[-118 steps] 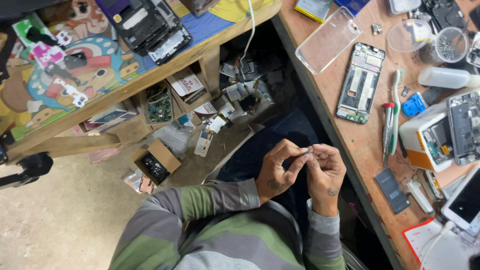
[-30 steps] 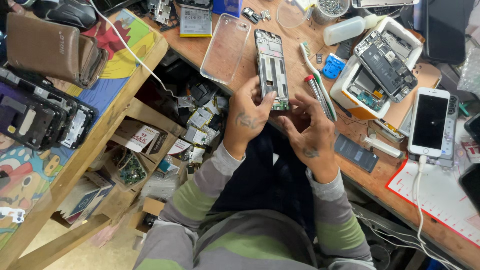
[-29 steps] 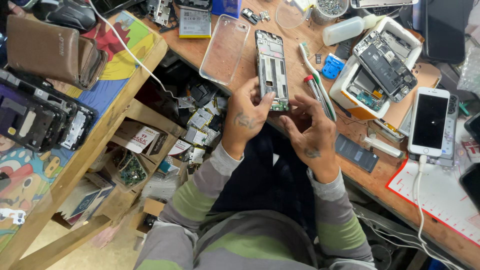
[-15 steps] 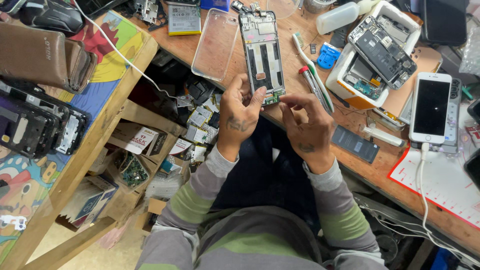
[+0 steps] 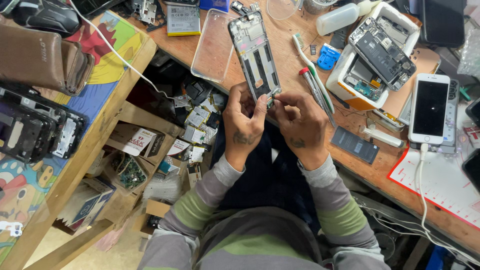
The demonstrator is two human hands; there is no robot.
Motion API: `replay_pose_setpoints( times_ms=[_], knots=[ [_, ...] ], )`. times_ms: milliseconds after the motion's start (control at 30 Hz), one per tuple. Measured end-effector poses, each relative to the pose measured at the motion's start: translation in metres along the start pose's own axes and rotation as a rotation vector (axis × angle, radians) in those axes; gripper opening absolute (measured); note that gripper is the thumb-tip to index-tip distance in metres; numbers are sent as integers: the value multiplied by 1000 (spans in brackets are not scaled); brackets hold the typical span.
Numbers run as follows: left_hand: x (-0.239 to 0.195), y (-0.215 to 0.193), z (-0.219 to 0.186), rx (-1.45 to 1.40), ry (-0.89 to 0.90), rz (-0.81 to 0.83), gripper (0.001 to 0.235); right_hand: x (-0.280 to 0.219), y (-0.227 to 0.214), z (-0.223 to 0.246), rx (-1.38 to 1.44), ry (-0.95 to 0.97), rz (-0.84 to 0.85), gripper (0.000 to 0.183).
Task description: The person disassembles a mobile phone by prying open the back cover, removing screws, and detaching internal components. They use a toothbrush to clean the interior and then reassemble the phone by reconnecting cables and securing the back cover.
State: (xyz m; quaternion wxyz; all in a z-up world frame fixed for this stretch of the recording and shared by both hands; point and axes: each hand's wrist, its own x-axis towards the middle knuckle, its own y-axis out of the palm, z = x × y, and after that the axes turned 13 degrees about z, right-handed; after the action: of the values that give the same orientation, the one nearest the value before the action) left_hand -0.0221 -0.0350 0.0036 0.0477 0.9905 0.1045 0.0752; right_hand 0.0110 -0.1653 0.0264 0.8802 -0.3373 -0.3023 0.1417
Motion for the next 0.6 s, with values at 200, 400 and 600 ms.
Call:
replay_pose_setpoints(
  times_ms=[200,400,600],
  knots=[
    [-4,3,5,-43,83,10,32,1,4,-1,36,11,1,18],
    [-3,2,1,83,65,0,30,1,1,-5,-48,-24,-7,20],
    [-2,2,0,133,72,4,30,3,-4,-8,-23,-58,21,20]
  ],
)
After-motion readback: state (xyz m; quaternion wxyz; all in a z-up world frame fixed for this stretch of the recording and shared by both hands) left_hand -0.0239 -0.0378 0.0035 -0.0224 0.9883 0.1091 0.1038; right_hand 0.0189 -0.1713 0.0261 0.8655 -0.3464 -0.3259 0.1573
